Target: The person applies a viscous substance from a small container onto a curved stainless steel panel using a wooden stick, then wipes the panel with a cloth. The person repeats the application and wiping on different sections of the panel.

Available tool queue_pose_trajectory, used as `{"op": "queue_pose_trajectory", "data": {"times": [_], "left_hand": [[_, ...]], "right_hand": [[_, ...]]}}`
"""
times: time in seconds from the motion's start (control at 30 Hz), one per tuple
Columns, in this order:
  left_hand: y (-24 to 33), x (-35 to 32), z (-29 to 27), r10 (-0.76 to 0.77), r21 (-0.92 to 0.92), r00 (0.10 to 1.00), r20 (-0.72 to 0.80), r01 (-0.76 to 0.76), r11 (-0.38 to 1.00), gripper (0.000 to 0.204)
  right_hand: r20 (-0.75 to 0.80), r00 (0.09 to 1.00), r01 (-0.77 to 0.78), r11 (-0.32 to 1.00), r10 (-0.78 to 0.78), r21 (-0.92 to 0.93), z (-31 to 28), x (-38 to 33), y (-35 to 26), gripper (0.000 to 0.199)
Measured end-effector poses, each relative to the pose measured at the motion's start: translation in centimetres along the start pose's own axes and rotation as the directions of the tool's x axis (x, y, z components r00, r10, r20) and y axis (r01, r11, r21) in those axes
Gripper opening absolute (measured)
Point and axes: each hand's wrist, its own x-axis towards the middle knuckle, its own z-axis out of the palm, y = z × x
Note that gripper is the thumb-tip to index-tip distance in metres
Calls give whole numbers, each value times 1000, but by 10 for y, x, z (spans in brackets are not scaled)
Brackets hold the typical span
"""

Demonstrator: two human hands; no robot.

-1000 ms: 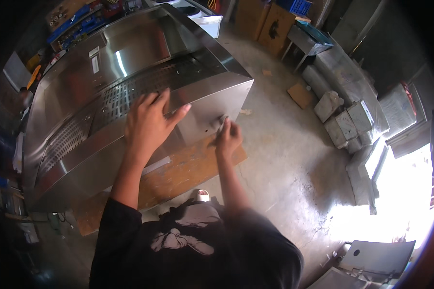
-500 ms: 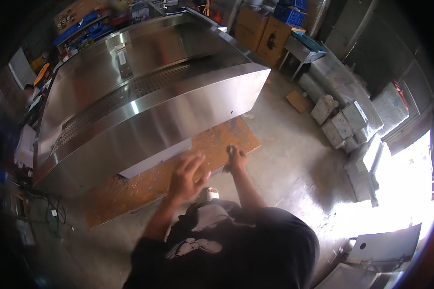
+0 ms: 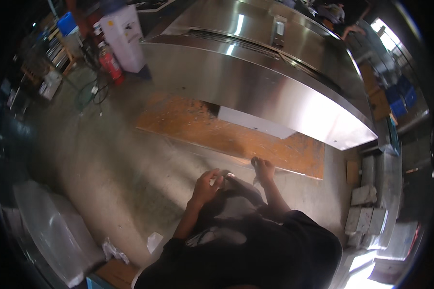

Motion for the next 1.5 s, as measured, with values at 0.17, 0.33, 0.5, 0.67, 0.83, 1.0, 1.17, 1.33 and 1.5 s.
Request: {"op": "queue_pose_trajectory", "data": {"times": [0.17,0.33,0.5,0.67,0.83,1.0,1.17,1.33,1.5], "left_hand": [[-30,-5,-53,-153,-109,969,-196,133,985,43],[-59,19,-84,-192,-268,942,-276,117,956,43],[-88,72,-130,-171,-250,959,-227,112,962,46],[-124,122,-215,-85,-84,985,-150,73,994,49],[-146,159,-301,-181,-62,973,-146,173,983,51],[-152,230,-332,-71,-5,990,-120,70,998,54],[-167,289,-341,16,9,997,81,-17,1000,70],[-188,354,-340,257,71,943,210,-277,958,89],[-206,411,-323,238,60,925,297,-267,962,101]], "right_hand": [[187,982,22,988,6,-150,40,-1,-14,42],[205,977,107,975,-67,-193,89,7,-38,38],[249,968,78,962,-12,-260,160,21,-54,43],[232,973,69,948,5,-312,247,19,-70,42],[196,978,118,964,-71,-238,298,-17,-130,42],[6,1000,27,977,-26,-213,320,-37,-162,42],[-234,962,-146,989,143,6,319,-95,-141,44],[-467,752,-437,882,464,173,325,-200,-107,45],[-600,722,-479,875,344,-75,355,-300,-85,44]]}}
